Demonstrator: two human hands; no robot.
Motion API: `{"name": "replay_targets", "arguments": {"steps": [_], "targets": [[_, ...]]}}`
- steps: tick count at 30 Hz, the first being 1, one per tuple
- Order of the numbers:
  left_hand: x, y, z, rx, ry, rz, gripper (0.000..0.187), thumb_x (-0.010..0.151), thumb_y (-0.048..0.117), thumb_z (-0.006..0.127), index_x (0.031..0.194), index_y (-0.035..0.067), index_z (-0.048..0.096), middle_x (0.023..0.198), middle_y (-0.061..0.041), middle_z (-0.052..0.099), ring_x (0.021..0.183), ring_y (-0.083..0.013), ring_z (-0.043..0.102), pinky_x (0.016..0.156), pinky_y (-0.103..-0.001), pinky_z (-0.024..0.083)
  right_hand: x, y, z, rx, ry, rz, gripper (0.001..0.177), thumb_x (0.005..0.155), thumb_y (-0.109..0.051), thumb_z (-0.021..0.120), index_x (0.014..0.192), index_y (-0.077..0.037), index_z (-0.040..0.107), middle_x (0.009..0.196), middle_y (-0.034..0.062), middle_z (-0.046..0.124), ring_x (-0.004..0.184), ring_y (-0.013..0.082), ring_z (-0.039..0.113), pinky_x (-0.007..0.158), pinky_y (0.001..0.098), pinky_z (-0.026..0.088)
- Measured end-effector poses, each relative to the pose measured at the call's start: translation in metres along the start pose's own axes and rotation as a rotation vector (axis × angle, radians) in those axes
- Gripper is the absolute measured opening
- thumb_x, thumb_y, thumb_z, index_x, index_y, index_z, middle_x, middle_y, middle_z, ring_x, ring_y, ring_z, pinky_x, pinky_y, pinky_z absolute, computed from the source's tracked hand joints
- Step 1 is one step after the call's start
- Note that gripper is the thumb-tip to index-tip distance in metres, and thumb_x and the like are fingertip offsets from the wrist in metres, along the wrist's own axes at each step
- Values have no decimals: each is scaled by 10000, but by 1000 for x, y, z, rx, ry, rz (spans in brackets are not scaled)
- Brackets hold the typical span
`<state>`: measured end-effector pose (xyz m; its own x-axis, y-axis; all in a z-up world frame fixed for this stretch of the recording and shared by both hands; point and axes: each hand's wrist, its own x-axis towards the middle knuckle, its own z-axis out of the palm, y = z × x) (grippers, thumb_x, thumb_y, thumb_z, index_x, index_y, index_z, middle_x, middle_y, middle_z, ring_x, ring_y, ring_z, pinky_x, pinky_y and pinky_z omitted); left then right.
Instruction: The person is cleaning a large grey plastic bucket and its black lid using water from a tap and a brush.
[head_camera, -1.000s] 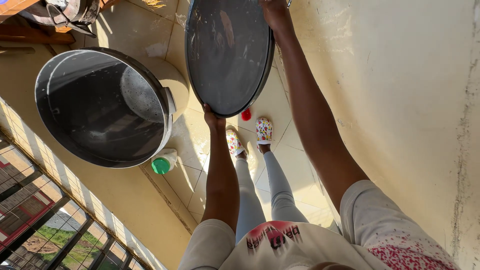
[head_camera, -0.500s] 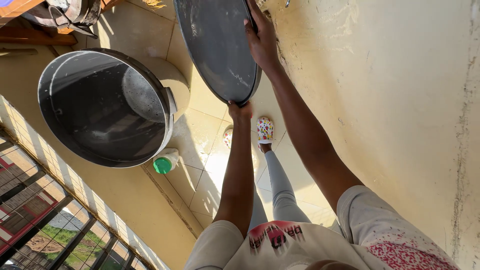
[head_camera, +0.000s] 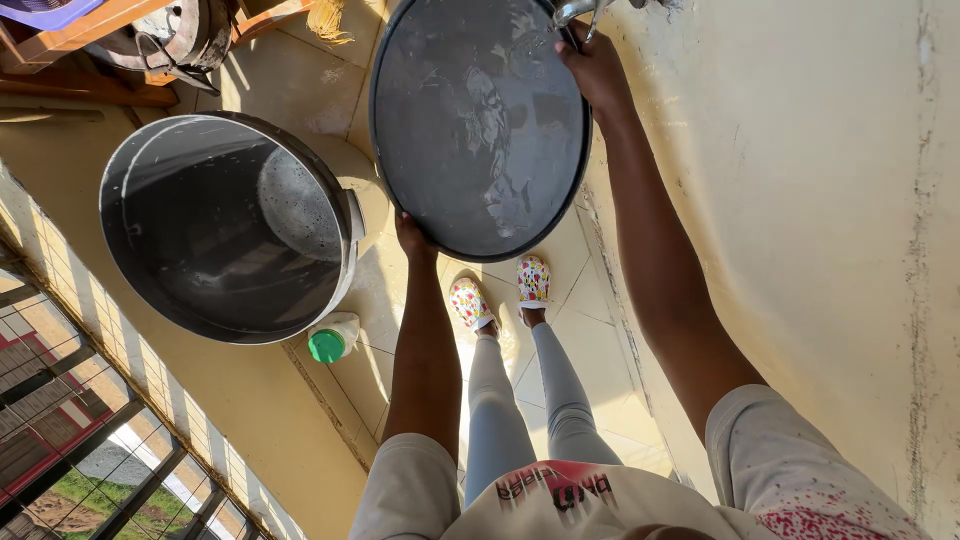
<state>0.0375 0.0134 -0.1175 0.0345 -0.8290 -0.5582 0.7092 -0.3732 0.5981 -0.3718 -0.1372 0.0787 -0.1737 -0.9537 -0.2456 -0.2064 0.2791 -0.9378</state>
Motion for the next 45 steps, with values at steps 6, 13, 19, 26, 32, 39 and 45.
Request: {"name": "replay_targets", "arguments": {"steps": [6, 13, 19, 26, 32, 39, 45], "targets": [[42, 34, -5, 235, 281, 168, 332, 1091, 142, 455, 1351, 30, 628, 1218, -78, 698, 1054, -213, 631, 967, -352, 514, -83, 31, -19, 268, 105, 129, 391, 1039, -38, 618, 1430, -30, 618, 1174, -23, 679, 1048, 69, 585, 975, 257, 458], [37, 81, 33, 652, 493, 435, 383, 1047, 284, 644, 910, -56, 756, 739, -30, 662, 679, -151, 506, 642, -345, 438, -111, 70, 1, 516, 265, 214, 272, 1056, -118, 555, 1294, -23, 646, 1110, -20, 698, 984, 75, 585, 943, 258, 469], [14, 121, 67, 953, 632, 497, 527, 1078, 396, 547, 835, -54, 679, 647, -99, 559, 614, -201, 427, 601, -398, 399, -84, 134, 18, 225, 373, 360, 623, 1179, -508, 555, 959, 64, 438, 857, 62, 377, 793, 166, 329, 747, 367, 340], [-14, 163, 84, 974, 578, 320, 493, 1067, 382, 519, 854, -27, 694, 654, -58, 539, 613, -168, 434, 593, -384, 399, -87, 131, 31, 439, 224, 509, 763, 940, -692, 517, 1216, -4, 698, 1162, 83, 747, 1057, 186, 709, 924, 366, 580], [-27, 170, 55, 546, 375, 348, 362, 1088, 309, 570, 1026, -17, 714, 813, -7, 631, 723, -131, 499, 655, -316, 443, -61, 136, 43, 356, 177, 560, 515, 1036, -637, 525, 1016, -125, 577, 998, -37, 596, 960, 104, 572, 933, 322, 504], [36, 114, -26, 257, 382, 63, 346, 1080, 293, 524, 1128, -17, 669, 941, -55, 686, 827, -185, 625, 742, -336, 542, -63, 37, 20, 289, 226, 375, 520, 1056, -497, 557, 717, -150, 370, 689, -84, 303, 671, 81, 259, 643, 296, 327], [39, 59, -13, 164, 196, 57, 392, 1082, 315, 548, 1205, -35, 676, 1093, -63, 705, 976, -190, 638, 887, -324, 537, -66, 46, 19, 341, 279, 169, 527, 1100, -443, 577, 749, -145, 321, 729, -83, 255, 703, 84, 218, 666, 299, 263]]}}
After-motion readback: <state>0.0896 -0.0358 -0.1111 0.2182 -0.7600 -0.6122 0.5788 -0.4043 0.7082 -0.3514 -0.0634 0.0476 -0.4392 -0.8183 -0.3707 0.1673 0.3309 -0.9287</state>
